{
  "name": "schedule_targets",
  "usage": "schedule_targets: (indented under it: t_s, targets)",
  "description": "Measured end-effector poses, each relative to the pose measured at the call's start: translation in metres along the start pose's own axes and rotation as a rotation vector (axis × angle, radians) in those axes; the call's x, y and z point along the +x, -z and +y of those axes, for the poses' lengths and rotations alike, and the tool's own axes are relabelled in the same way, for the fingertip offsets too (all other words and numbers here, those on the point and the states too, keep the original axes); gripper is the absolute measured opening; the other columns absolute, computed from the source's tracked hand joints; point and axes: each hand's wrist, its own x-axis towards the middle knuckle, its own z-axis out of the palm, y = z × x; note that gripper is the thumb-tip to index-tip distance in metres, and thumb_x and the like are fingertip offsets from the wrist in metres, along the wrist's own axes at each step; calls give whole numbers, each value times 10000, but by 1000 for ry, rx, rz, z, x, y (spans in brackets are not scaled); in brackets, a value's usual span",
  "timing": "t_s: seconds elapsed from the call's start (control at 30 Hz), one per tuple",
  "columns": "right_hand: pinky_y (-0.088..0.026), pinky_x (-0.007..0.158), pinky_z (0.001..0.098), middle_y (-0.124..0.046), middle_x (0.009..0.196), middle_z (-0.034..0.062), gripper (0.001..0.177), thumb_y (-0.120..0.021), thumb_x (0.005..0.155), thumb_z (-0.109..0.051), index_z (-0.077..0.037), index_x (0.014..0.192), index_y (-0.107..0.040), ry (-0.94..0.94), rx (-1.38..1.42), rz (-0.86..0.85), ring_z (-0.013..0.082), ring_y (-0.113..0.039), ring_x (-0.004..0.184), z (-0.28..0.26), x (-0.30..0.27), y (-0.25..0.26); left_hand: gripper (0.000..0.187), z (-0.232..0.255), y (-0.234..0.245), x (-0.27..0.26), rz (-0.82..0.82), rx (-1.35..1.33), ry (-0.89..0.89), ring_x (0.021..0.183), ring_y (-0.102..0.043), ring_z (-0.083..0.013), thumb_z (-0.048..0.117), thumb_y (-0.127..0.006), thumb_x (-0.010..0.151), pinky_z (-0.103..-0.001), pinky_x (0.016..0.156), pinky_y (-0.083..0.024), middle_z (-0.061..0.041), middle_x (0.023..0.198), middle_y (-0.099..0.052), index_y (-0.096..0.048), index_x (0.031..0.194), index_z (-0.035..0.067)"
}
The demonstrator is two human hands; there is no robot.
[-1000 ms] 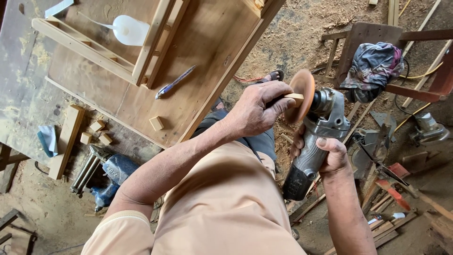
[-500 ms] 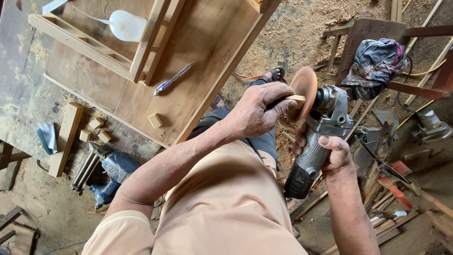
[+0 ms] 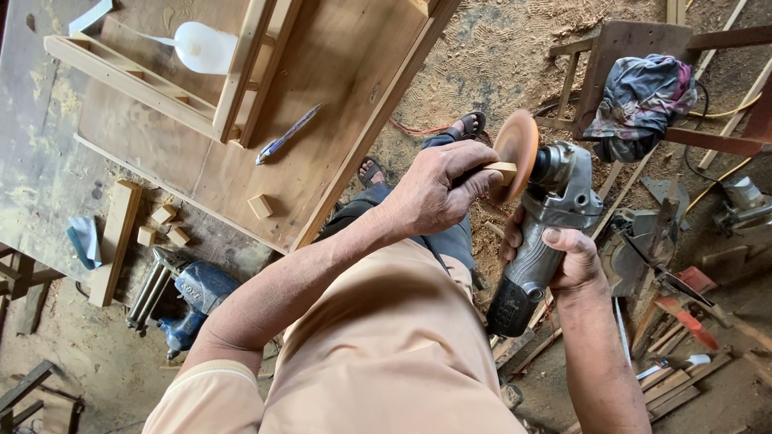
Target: The person uses an angle grinder with a sanding disc to smooth small wooden blocks and a wooden frame. They repeatedly sand the blocks, place them into the frame, and inspect the fit before continuing to sand additional pieces.
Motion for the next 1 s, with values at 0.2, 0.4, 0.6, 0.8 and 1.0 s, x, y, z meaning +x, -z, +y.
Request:
schedule_targets:
  t_s: [0.2,0.4,0.6,0.8,1.0]
  targets:
    - [-542,735,457,-598,793,239,520,-701,761,-220,120,1127,-556,10,9,-3,376,-666,757,-1,2,-1,111,5,-1,1,-14,7,12,907,-718,-375,151,-597,1042,-446,825,-577,-145,916,-681,-689,1089,110]
    - [-585,703,407,-703,911,182,461,-772,804,-180,15,1178,-589,35,58,-117,320,-692,757,-41,5,-23,184,38,13,-4,-216,-6,318,879,-664,-84,266,-631,1010,-247,801,-523,15,951,-748,-736,1064,125]
    - [-633,693,397,-726,936,177,437,-778,814,-147,19,1177,-601,74,39,-146,294,-713,763,-44,-1,-24,236,46,15,7,-161,77,324,708,-516,-61,345,-628,993,-242,645,-416,45,827,-673,-742,988,138]
    - [-580,741,464,-620,803,261,548,-717,750,-225,109,1160,-574,65,-12,19,398,-686,773,-1,-5,-4,104,27,6,16,-81,-16,163,847,-663,-180,237,-641,1023,-361,803,-547,-81,819,-661,-704,1021,154]
    - [-576,682,446,-629,766,260,519,-696,746,-235,105,1120,-579,58,-57,19,395,-699,724,-2,-6,2,113,20,-1,12,-74,-15,135,841,-688,-245,227,-637,1030,-378,797,-549,-109,840,-675,-700,1030,133]
